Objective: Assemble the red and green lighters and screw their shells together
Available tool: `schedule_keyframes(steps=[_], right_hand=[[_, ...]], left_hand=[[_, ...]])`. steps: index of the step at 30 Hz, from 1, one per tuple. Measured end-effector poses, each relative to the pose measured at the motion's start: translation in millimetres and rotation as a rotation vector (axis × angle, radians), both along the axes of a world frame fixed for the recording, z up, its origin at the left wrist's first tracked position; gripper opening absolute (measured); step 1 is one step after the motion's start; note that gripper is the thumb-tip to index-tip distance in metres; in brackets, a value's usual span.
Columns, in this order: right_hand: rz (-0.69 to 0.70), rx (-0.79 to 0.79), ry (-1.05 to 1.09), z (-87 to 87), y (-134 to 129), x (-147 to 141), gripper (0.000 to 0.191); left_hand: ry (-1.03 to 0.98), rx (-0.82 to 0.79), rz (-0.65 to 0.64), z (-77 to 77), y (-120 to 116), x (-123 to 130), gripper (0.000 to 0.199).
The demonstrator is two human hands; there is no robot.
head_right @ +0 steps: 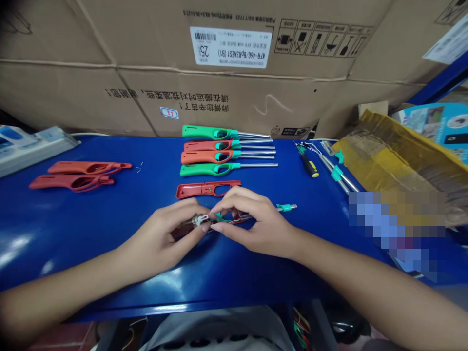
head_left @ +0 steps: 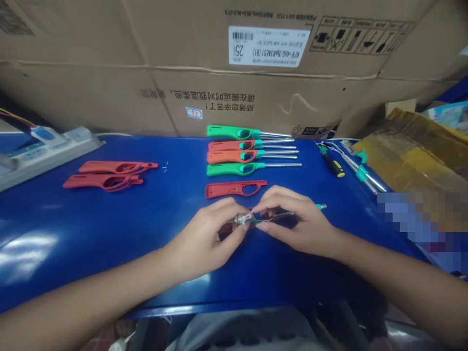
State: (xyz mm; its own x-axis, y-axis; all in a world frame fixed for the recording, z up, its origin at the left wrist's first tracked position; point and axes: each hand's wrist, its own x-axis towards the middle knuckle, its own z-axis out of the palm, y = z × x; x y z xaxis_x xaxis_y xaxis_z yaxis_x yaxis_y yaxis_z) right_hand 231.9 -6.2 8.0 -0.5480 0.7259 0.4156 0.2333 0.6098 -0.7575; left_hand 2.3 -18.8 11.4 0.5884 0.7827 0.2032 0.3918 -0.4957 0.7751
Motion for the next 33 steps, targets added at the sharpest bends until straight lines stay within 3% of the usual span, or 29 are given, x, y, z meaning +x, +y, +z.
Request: schedule_keyframes(steps=[6, 11, 15, 18, 21, 24, 28, 33], right_hand=[[0.006, 0.133, 0.000, -2.4, 2, 0, 0.007], [-0.002, 0.151, -0.039, -0.4, 2, 1, 0.008], [0.011, 0.179, -0.164, -0.8, 3, 5, 0.011], [0.051, 0.320, -0.381, -4.7, 5, 6, 0.011], [0.090, 0.492, -0.593, -9.0, 6, 5, 0.016], [0.089, 0.567, -0.656, -11.6, 6, 5, 0.019], [0.090, 0.404, -0.530, -10.8, 5, 6, 0.015], [-0.065, -0.101, -0.191, -1.1, 6, 6, 0.005]], left_hand=[[0.045, -0.012, -0.066, 2.8, -3, 1, 0.014], [0.010, -0.077, -0.119, 9.4, -3, -4, 0.023], [-0.087, -0.191, 0.019, 10.8, 0, -4, 0.033], [-0.149, -0.273, 0.138, 8.3, 4, -1, 0.035], [-0.183, -0.404, 0.168, 5.1, 7, 2, 0.030], [-0.234, -0.554, 0.163, 3.7, 9, 4, 0.026], [-0.244, -0.606, 0.180, 2.9, 10, 5, 0.027], [-0.232, -0.584, 0.177, -0.4, 10, 4, 0.027]])
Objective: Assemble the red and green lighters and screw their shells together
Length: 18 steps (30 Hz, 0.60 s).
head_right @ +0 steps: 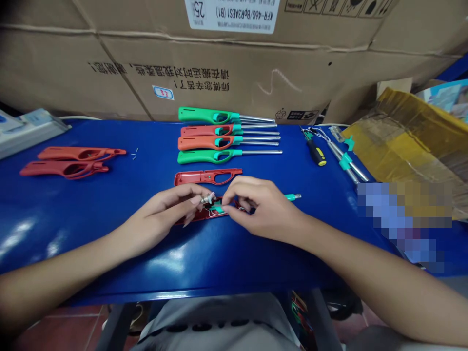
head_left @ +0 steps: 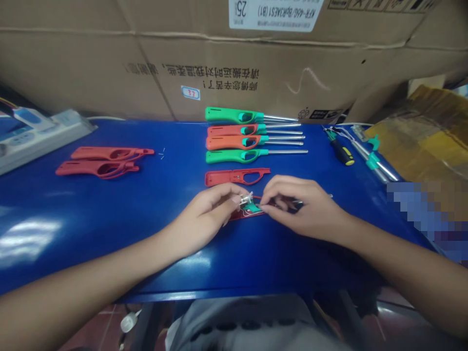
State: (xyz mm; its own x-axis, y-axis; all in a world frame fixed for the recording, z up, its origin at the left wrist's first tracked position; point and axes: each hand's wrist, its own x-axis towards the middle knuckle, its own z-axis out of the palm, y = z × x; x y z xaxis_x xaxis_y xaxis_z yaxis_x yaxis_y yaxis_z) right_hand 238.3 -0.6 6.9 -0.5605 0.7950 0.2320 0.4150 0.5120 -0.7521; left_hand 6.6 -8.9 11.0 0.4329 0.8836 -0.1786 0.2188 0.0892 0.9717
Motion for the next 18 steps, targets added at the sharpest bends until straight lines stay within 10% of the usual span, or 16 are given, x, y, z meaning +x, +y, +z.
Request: schedule_keyframes(steps=[6, 18], right_hand=[[-0.092, -0.673, 0.193, 6.3, 10, 1, 0.028], [0.001, -0.720, 0.235, 3.3, 15, 2, 0.022]], left_hand=[[0.058, 0.068, -0.024, 0.4, 0, 1, 0.025], [0.105, 0.109, -0.012, -2.6, 0, 1, 0.027]])
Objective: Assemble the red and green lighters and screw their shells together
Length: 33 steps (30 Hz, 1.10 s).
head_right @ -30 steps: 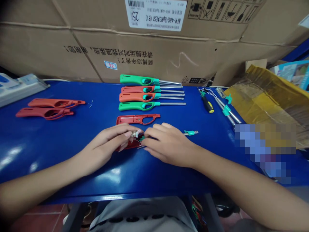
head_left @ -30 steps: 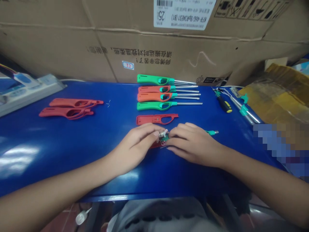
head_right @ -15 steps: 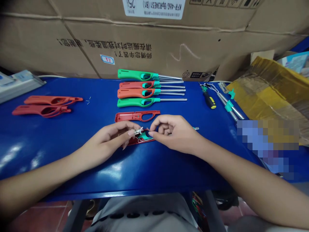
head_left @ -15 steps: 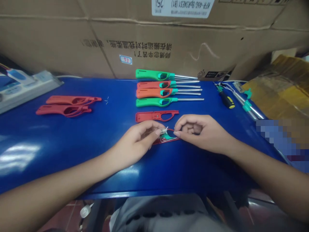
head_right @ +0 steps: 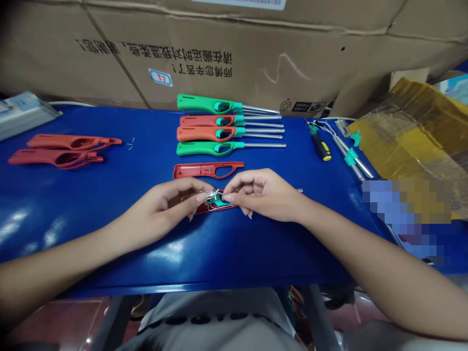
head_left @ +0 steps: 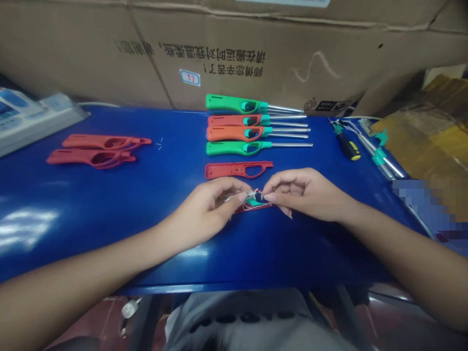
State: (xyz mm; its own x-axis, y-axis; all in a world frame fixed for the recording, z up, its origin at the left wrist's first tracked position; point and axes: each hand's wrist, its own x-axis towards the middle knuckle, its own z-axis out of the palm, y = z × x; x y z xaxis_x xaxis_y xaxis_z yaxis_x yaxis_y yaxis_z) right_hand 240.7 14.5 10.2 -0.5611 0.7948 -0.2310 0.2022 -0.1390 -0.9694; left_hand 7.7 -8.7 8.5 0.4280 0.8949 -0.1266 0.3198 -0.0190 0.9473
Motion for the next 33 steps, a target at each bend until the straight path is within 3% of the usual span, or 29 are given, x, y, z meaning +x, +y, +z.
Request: schedule_keyframes(steps=[33], right_hand=[[-0.004, 0.027, -0.070, -1.2, -0.8, 0.3, 0.021]], left_hand=[[-0.039, -0.029, -0.008, 4.7, -0.2, 1.6, 0.021]])
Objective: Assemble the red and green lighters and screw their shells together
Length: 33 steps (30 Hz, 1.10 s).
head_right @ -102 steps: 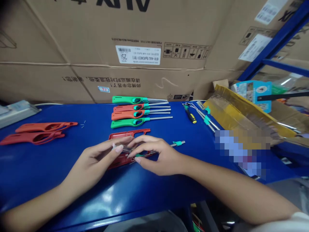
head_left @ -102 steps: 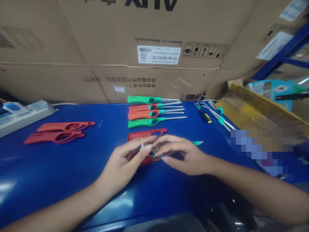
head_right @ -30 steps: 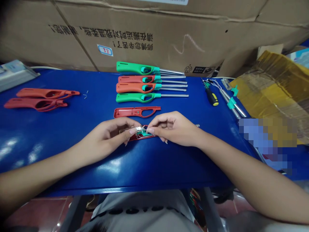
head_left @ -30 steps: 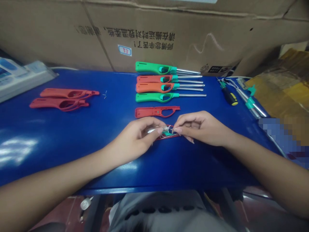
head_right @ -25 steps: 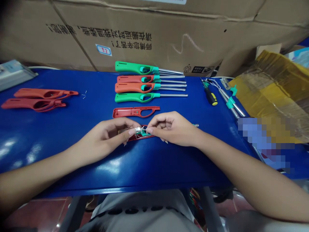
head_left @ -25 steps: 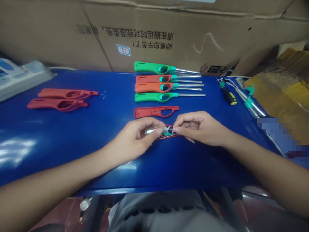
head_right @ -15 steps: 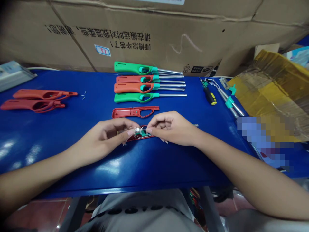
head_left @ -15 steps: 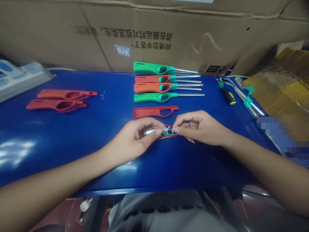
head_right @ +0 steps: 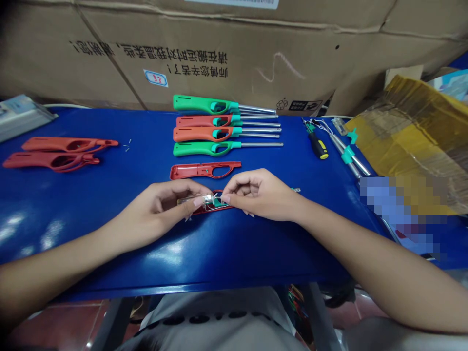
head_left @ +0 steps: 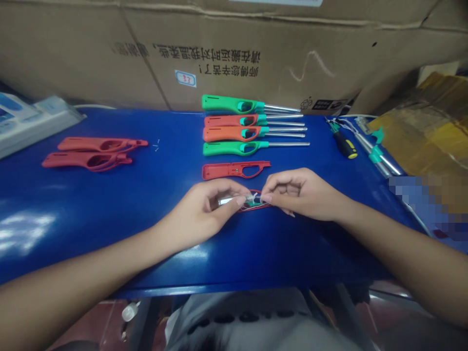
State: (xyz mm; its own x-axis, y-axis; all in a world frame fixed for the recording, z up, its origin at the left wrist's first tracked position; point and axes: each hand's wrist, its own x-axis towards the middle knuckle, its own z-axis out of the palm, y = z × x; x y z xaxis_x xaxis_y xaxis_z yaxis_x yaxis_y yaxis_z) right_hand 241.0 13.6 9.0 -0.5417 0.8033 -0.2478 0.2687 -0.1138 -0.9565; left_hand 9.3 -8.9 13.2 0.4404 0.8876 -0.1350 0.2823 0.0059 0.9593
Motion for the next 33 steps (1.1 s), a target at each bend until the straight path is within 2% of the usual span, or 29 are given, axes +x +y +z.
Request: schedule_keyframes(steps=[10, 24, 33], right_hand=[[-0.036, -0.029, 0.004, 2.0, -2.0, -3.1, 0.021], [-0.039, 0.022, 0.010, -1.1, -4.5, -4.1, 0.018], [-0.051, 0.024, -0.014, -2.9, -5.7, -4.1, 0.023]], left_hand=[[-0.022, -0.012, -0.013, -2.7, -0.1, -0.7, 0.020], [-0.003, 0.012, -0.026, -7.5, 0.2, -1.0, 0.021], [-0.026, 0.032, 0.010, -9.6, -0.5, -0.1, 0.021]])
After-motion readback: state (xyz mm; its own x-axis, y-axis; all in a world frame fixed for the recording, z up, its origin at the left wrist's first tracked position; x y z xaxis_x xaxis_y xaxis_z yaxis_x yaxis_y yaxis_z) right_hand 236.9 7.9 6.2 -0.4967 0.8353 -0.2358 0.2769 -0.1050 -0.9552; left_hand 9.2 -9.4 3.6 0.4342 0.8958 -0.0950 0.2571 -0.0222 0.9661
